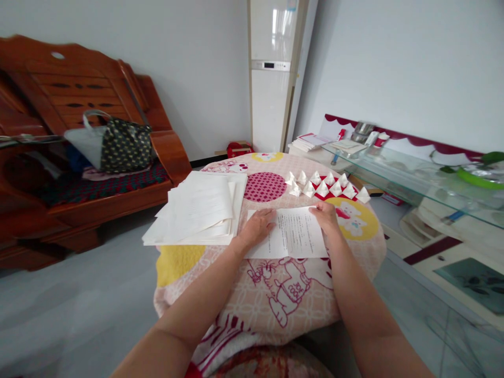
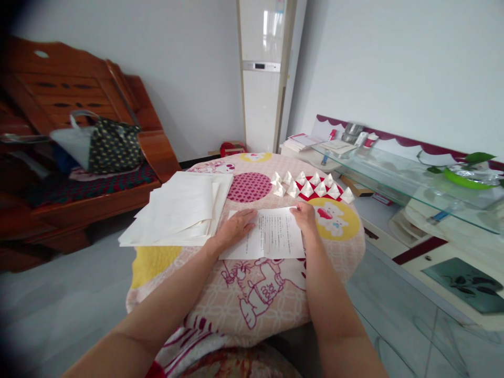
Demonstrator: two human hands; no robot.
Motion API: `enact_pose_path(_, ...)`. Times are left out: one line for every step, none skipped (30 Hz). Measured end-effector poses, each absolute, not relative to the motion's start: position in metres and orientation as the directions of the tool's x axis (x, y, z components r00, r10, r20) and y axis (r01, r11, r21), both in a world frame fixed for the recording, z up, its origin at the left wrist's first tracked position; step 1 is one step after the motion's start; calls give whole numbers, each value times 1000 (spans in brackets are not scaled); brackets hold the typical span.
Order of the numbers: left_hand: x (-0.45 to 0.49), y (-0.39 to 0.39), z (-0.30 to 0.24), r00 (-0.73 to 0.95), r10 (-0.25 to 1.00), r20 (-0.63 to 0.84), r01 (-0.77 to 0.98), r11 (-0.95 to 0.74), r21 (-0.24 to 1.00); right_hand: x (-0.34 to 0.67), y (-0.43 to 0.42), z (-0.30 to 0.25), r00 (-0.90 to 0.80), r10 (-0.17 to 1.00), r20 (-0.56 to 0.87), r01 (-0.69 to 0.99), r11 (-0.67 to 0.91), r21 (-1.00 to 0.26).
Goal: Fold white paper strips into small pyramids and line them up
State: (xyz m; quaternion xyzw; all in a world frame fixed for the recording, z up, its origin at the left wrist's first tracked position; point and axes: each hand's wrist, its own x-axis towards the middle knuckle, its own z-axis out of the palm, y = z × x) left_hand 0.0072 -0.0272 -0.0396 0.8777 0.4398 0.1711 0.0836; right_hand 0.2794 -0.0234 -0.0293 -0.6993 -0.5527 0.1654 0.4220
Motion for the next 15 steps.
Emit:
enact_pose_path(8,-30,-40,557,809,190,765,-588,263,280,-23,-30,342,909,237,663,-55,-747)
enact_pose_path(8,-32,-40,553,817,163,784,-577,230,280,-22,-30,350,906,238,698,-83,-712)
enact_pose_path(8,-34,-40,547,824,145,799,-566,203,279,-22,-30,357,902,242,736,-112,-668)
enact_pose_path(8,-36,-40,542,830,131,810,-558,181,279,-22,-30,362,899,246,773,-141,-619)
enact_pose_path(8,-37,-40,538,834,122,818,-552,165,278,-22,-30,366,896,252,805,-169,-569)
enact_pose_path(8,-38,-40,535,837,117,823,-548,152,277,-22,-30,368,894,254,829,-192,-526)
enact_pose_path(8,-38,-40,533,838,114,827,-545,142,277,-23,-30,371,894,251,844,-212,-493)
enact_pose_path(8,-38,-41,531,839,116,829,-543,132,276,-23,-30,375,895,240,852,-231,-469)
enact_pose_path(8,-38,-42,532,838,119,830,-544,124,275,-23,-30,379,897,228,858,-248,-450)
enact_pose_path(8,-38,-42,533,837,125,830,-545,117,274,-24,-29,382,898,217,862,-262,-434)
enact_pose_path(7,-38,-43,534,835,130,829,-548,111,274,-24,-29,383,900,208,867,-273,-417)
enact_pose_path(7,-38,-43,537,833,134,828,-550,105,273,-25,-28,384,902,200,871,-282,-401)
enact_pose_path(7,-38,-44,539,831,137,827,-553,100,273,-25,-28,382,904,193,876,-288,-387)
enact_pose_path(7,-39,-44,542,829,138,826,-556,96,272,-25,-27,381,906,185,880,-294,-374)
enact_pose_path(7,-39,-44,544,828,139,825,-558,94,272,-26,-26,381,907,178,882,-299,-364)
